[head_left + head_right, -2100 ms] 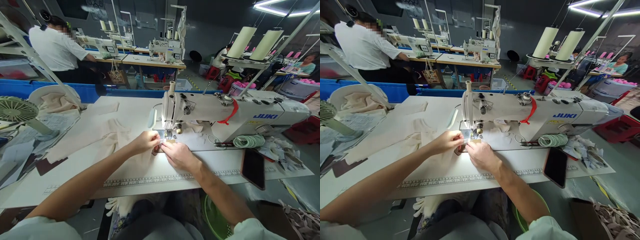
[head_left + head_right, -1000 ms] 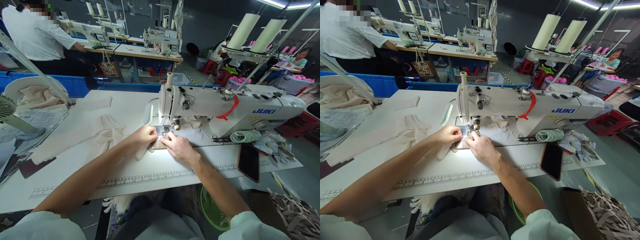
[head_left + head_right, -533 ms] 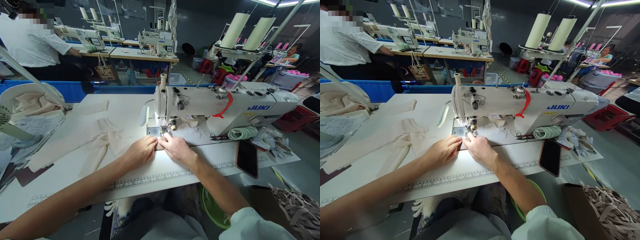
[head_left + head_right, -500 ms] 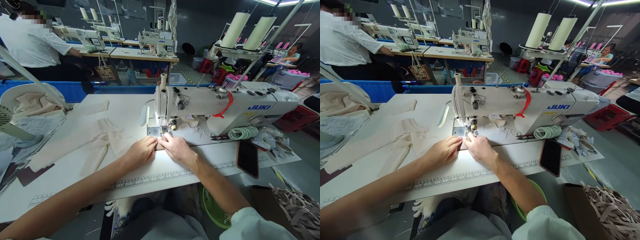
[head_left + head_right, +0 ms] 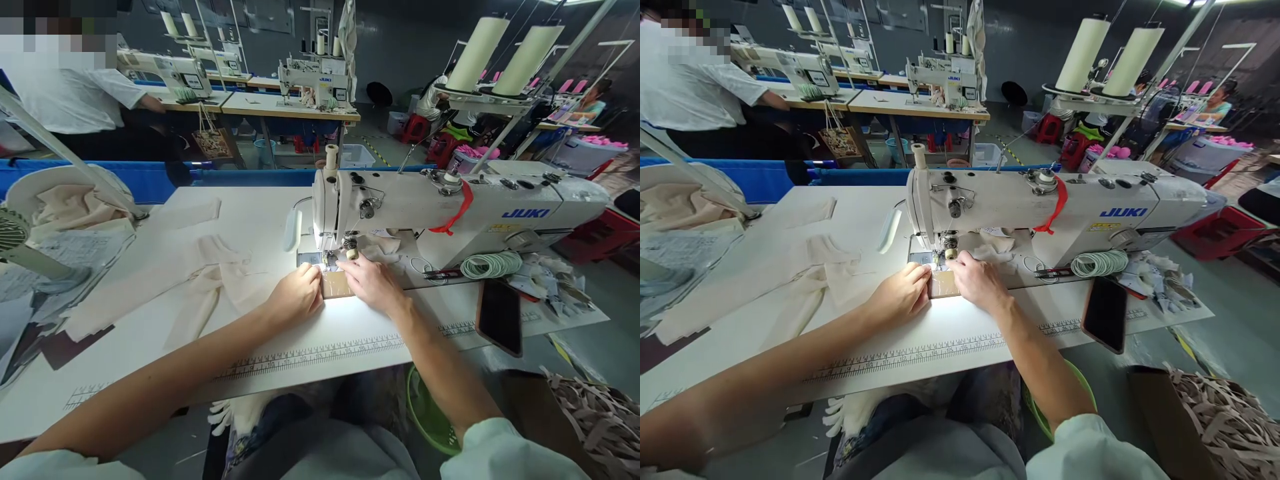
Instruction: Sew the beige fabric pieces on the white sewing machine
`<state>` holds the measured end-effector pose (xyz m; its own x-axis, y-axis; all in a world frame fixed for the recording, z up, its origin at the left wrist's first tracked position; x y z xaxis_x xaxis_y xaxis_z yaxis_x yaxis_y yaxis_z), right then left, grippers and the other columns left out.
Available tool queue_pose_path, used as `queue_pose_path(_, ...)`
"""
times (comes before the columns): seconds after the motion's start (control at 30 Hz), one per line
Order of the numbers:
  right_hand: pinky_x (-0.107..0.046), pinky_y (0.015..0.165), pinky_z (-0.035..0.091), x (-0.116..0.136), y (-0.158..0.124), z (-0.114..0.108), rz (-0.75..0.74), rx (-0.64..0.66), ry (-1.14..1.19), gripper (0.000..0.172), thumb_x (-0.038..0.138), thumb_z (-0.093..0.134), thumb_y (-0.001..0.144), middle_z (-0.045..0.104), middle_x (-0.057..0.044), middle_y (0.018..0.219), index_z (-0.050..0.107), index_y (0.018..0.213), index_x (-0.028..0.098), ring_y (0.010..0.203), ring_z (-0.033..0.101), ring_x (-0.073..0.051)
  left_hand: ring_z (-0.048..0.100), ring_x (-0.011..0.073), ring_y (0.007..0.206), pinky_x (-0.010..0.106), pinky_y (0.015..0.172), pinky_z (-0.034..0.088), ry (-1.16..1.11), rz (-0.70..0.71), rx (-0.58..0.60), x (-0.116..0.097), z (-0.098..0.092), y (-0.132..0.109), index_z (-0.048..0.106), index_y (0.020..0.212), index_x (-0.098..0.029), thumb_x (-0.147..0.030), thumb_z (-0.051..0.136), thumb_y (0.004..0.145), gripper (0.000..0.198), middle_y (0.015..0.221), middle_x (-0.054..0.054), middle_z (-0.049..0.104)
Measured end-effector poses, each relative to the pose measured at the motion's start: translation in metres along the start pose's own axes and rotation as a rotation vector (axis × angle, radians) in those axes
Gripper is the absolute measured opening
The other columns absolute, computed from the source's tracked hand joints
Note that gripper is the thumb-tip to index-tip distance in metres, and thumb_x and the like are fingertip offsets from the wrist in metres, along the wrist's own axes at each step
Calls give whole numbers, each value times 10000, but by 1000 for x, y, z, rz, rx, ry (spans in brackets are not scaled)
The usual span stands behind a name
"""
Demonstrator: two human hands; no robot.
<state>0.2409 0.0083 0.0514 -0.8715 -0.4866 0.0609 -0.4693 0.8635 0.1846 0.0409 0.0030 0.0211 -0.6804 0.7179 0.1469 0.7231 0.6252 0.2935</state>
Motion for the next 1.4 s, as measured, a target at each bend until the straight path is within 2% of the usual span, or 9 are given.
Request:
queue_pose_path(0.3,-296,675,447,0,0,-1,18,54,1,377,206,418,1045,719,-88,1185,739,1239,235,828,669,-191,584,256,856,359,750,538,-34,32,-84,4,9,5,711,874,-131,-151,472,971,258,981,154,692)
queue_pose_path(0.5,-297,675,429,3,0,5,63,-22,47,355,225,433,1050,744,-85,1126,747,1217,229,833,672,-195,577,251,844,353,739,529,-13,42,-86,4,9,5,706,842,-135,-147,451,982,292,966,150,691)
queue_pose_path(0.6,-291,668,403,1,6,12,125,-97,120,359,304,420,1080,762,-88,1077,765,1116,212,846,674,-192,568,246,818,356,734,526,-6,58,-96,5,9,5,700,804,-135,-142,446,982,311,950,153,688)
queue_pose_path(0.7,-277,632,354,-5,16,19,229,-141,176,397,384,423,1092,772,-79,916,751,958,204,780,661,-180,565,246,807,354,718,524,-9,73,-113,6,9,6,702,786,-137,-144,461,977,308,929,150,682)
queue_pose_path(0.87,-268,623,314,-12,23,23,295,-181,234,369,403,497,1069,768,-72,816,699,826,213,735,656,-173,557,246,802,357,705,524,-21,73,-134,7,10,5,711,802,-150,-147,464,973,301,900,137,671)
queue_pose_path(1.0,-263,634,309,-10,17,19,291,-208,241,358,391,492,1077,769,-67,811,698,846,212,735,659,-164,566,245,833,348,722,534,8,79,-143,8,11,6,703,813,-157,-153,453,977,299,937,135,685)
queue_pose_path(1.23,-281,611,269,-8,22,19,340,-143,190,360,379,505,1072,782,-78,823,724,844,207,712,648,-165,585,247,867,358,776,543,-31,52,-124,15,8,10,690,863,-167,-145,456,989,266,956,121,687)
queue_pose_path(1.4,-270,605,266,-14,19,18,315,-149,220,380,424,495,1073,765,-58,786,739,875,210,712,640,-158,605,251,883,368,784,553,-36,42,-83,12,6,12,712,865,-140,-174,399,1011,347,990,155,704)
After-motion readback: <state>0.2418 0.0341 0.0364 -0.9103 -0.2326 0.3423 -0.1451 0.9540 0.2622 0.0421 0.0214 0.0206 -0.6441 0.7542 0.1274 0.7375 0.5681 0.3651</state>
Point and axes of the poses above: each hand's wrist, its own y-axis towards the middle knuckle, its own z-axis out of the palm, x = y × z, the point moved 2 cm from there along y, towards the middle knuckle
